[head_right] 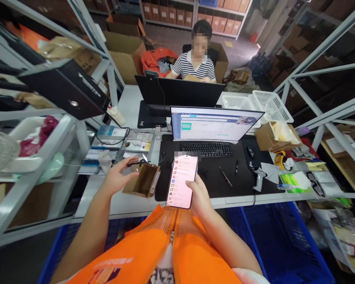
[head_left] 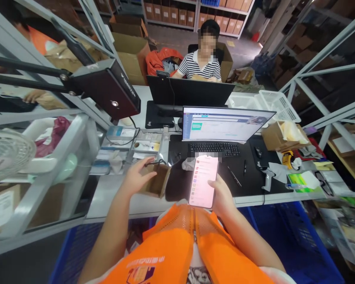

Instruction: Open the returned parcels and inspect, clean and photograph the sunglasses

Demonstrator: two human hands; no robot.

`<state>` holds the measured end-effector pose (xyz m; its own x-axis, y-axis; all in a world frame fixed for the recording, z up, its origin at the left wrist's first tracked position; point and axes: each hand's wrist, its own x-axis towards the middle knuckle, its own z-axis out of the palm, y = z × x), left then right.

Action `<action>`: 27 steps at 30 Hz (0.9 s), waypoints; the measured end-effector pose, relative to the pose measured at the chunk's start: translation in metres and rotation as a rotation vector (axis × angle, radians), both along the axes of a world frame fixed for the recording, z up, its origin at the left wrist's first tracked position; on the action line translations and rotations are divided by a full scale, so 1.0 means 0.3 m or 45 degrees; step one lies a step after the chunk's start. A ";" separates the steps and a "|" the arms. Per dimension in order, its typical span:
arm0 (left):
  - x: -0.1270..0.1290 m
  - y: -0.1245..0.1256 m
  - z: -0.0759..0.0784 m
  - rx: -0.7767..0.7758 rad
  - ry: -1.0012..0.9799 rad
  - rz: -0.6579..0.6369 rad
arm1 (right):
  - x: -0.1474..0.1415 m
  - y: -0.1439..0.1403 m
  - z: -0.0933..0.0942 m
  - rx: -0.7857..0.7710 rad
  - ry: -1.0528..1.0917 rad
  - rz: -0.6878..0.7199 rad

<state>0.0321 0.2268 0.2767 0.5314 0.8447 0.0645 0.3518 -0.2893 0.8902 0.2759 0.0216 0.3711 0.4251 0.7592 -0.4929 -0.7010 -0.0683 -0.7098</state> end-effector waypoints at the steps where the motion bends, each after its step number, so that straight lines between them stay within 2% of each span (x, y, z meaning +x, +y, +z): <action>1: -0.004 0.000 0.000 0.001 -0.003 0.005 | -0.003 0.001 0.001 -0.005 0.019 -0.011; 5: -0.015 0.000 0.000 -0.004 -0.001 0.026 | -0.010 0.007 0.004 0.024 0.072 0.000; 9: -0.015 0.002 -0.001 -0.013 0.016 0.040 | -0.008 0.013 0.012 0.035 0.000 0.054; 14: -0.006 0.011 0.007 -0.017 0.062 0.033 | -0.002 0.024 0.019 0.044 -0.014 0.040; 19: -0.001 0.022 0.010 -0.011 0.042 0.028 | -0.005 0.031 0.008 -0.012 -0.053 0.030; 22: 0.000 0.025 0.009 -0.005 0.050 0.035 | -0.007 0.031 -0.001 -0.019 0.013 -0.016; 27: 0.001 0.016 0.013 0.010 0.049 0.028 | -0.010 0.028 -0.011 -0.002 -0.035 0.029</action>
